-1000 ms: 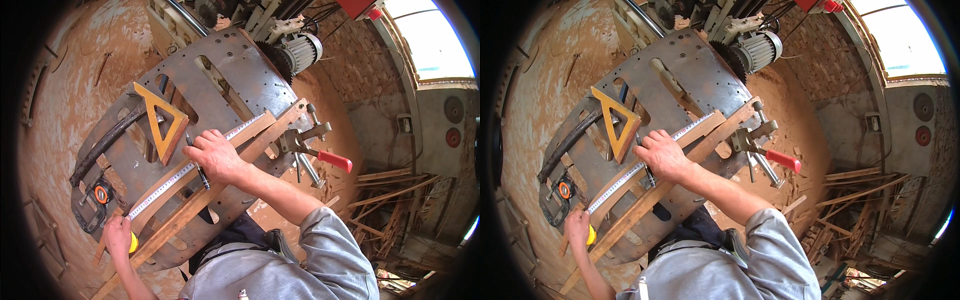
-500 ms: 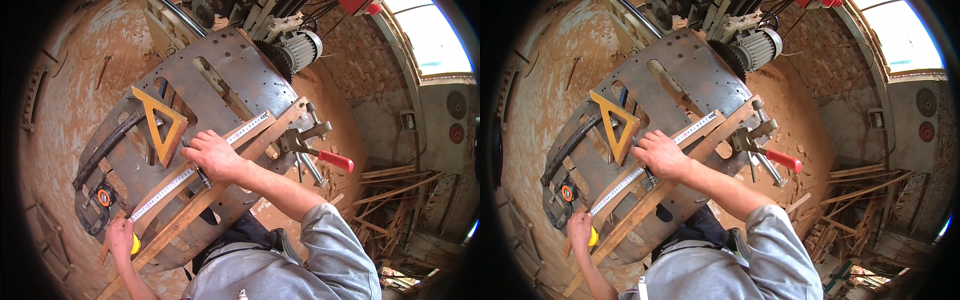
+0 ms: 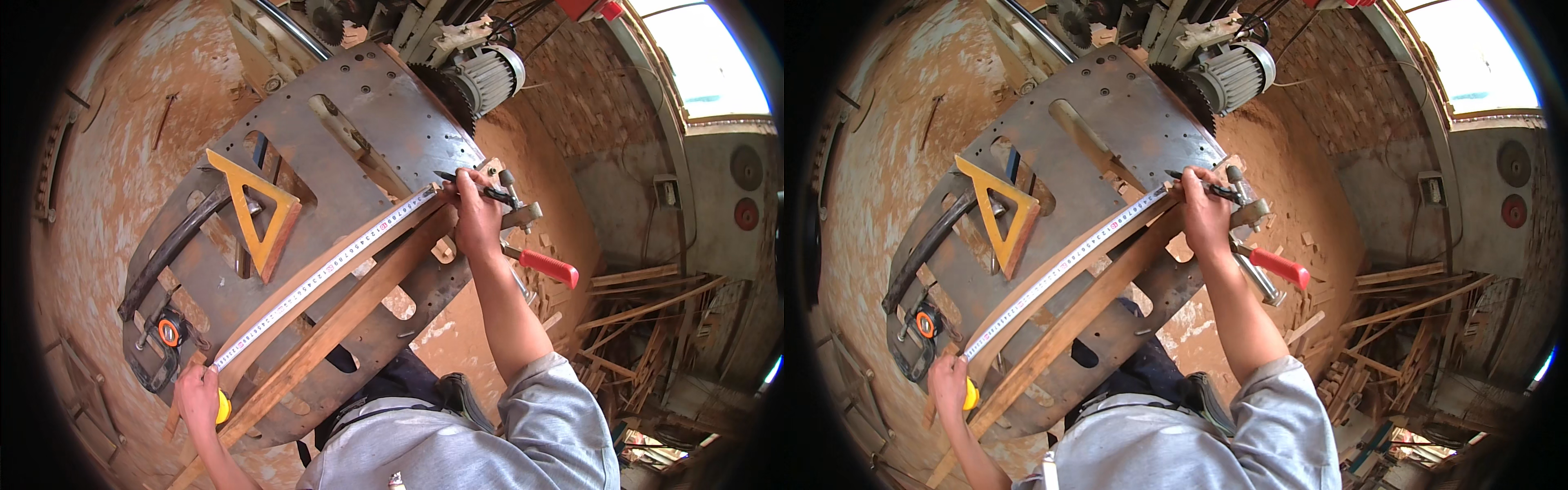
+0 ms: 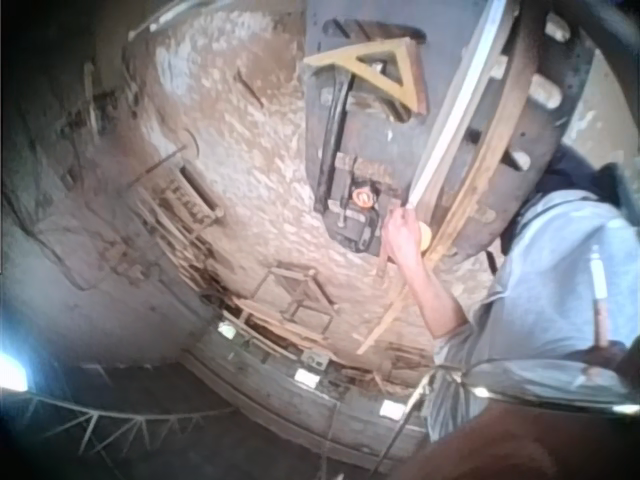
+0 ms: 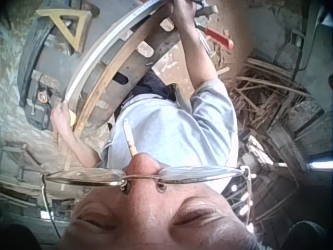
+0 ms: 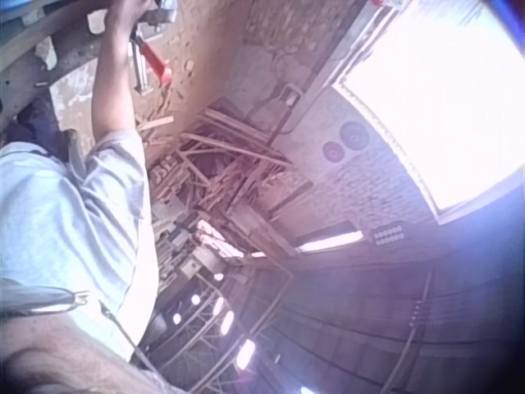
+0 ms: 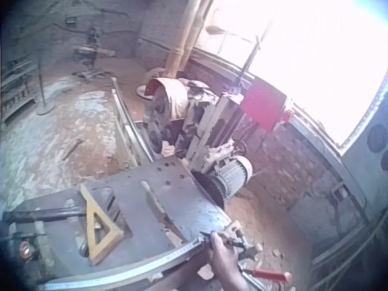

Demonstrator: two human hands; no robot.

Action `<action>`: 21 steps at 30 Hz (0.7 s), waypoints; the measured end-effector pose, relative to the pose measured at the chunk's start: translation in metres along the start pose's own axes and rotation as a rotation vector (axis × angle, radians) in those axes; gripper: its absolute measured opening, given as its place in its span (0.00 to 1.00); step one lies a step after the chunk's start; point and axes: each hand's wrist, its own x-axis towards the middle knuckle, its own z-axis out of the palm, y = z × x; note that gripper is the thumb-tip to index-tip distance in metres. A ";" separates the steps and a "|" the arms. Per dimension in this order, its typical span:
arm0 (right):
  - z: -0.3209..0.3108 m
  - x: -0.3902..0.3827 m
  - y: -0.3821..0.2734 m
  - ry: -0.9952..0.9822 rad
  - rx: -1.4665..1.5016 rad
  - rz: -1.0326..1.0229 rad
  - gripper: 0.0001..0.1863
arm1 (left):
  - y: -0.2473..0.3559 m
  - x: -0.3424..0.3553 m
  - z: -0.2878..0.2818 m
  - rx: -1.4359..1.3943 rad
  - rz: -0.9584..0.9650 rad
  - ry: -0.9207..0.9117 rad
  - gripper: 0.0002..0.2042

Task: The person measures a piece of wood using a tape measure and marks it with a marker, then clamps the wood to a workbench and uses a hammer to tap a small piece into place.

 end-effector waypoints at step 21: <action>0.002 0.004 0.002 -0.043 -0.341 -0.105 0.12 | -0.011 0.002 0.004 0.006 -0.005 -0.014 0.13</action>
